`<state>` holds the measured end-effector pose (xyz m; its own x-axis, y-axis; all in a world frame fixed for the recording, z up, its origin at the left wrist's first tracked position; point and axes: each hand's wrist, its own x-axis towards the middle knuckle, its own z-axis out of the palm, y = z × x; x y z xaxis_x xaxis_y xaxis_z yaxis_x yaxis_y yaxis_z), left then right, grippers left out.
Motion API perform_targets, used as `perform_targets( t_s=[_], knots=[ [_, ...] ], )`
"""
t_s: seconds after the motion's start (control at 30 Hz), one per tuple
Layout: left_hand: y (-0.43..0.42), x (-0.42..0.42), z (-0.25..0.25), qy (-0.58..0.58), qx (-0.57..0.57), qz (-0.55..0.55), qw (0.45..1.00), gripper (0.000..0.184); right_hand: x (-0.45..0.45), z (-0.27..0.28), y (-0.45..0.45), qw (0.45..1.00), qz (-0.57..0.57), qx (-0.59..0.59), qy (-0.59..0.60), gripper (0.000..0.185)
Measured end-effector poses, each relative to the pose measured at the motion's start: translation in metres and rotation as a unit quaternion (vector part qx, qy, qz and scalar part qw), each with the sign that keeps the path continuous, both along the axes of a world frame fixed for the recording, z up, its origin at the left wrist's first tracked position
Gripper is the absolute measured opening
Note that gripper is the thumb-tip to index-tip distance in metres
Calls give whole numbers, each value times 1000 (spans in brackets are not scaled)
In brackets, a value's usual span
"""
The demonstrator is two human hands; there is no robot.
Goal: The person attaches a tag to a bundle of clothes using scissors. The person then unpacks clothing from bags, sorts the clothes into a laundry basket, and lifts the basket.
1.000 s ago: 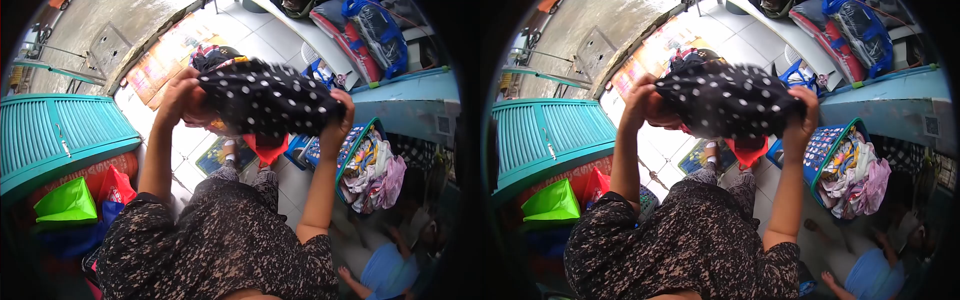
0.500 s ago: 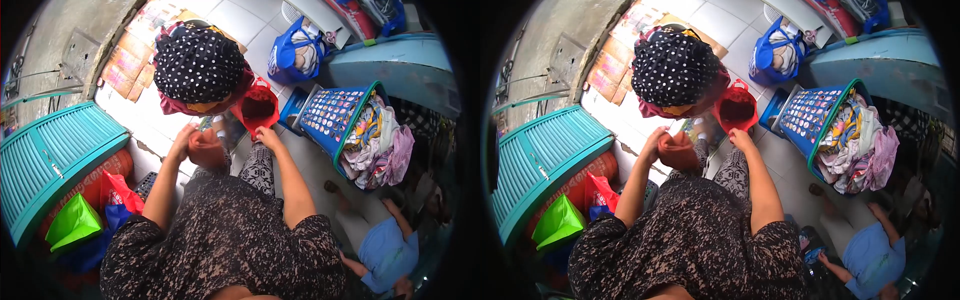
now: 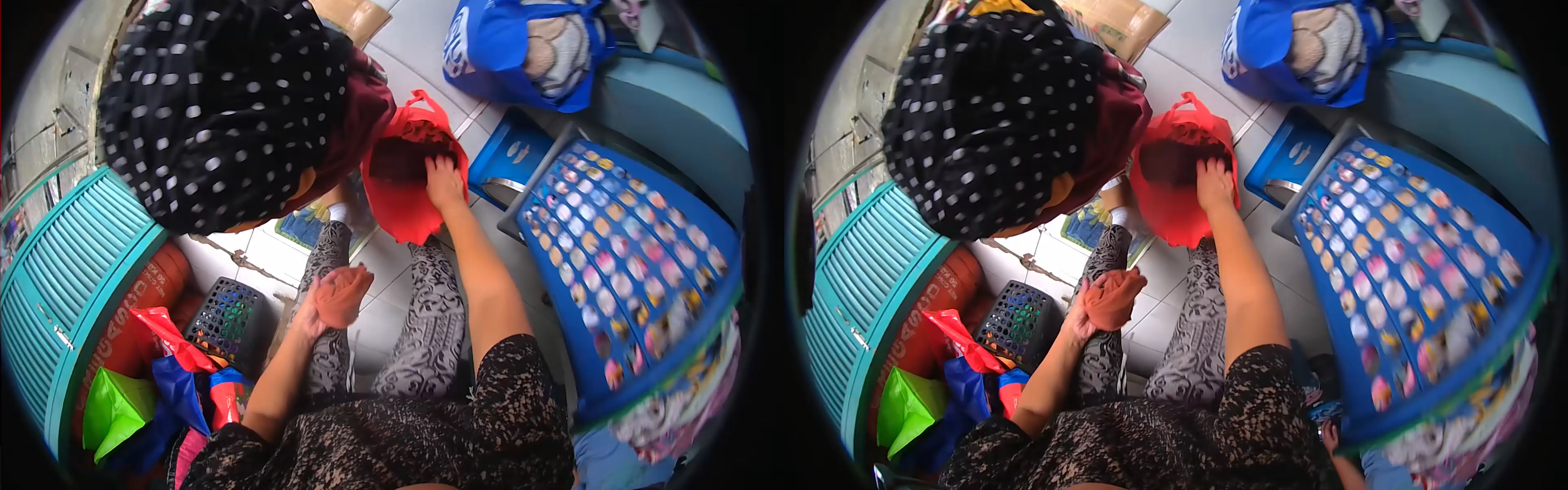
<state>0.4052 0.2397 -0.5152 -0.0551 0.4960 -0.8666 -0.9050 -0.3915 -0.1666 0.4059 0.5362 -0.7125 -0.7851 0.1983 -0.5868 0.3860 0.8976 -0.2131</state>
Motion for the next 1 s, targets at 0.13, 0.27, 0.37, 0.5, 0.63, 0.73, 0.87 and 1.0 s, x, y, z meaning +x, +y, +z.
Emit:
perform_targets(
  t_s=[0.13,0.27,0.37,0.5,0.63,0.73,0.87,1.0],
  knots=[
    [0,-3,-9,-5,-22,4,1000,67,-15,-83,11,995,37,66,61,37],
    [-8,3,-11,-28,-20,25,999,71,-18,-84,5,996,62,23,-66,29],
    [6,-7,0,-11,17,41,999,77,-4,-36,-1,994,-65,-92,-9,36],
    [8,3,2,-22,76,88,993,78,-8,69,-1,883,-302,-351,-78,42],
    [22,-6,50,-52,107,41,992,71,-4,228,-18,669,-511,-538,45,59],
    [27,-22,87,-47,86,-28,995,76,-19,360,-20,596,-494,-628,78,64],
    [64,-118,197,159,128,-17,979,86,-51,480,-47,579,-396,-701,131,68],
    [23,-206,225,355,186,36,916,80,-96,503,-84,570,-301,-747,161,66]
  ],
)
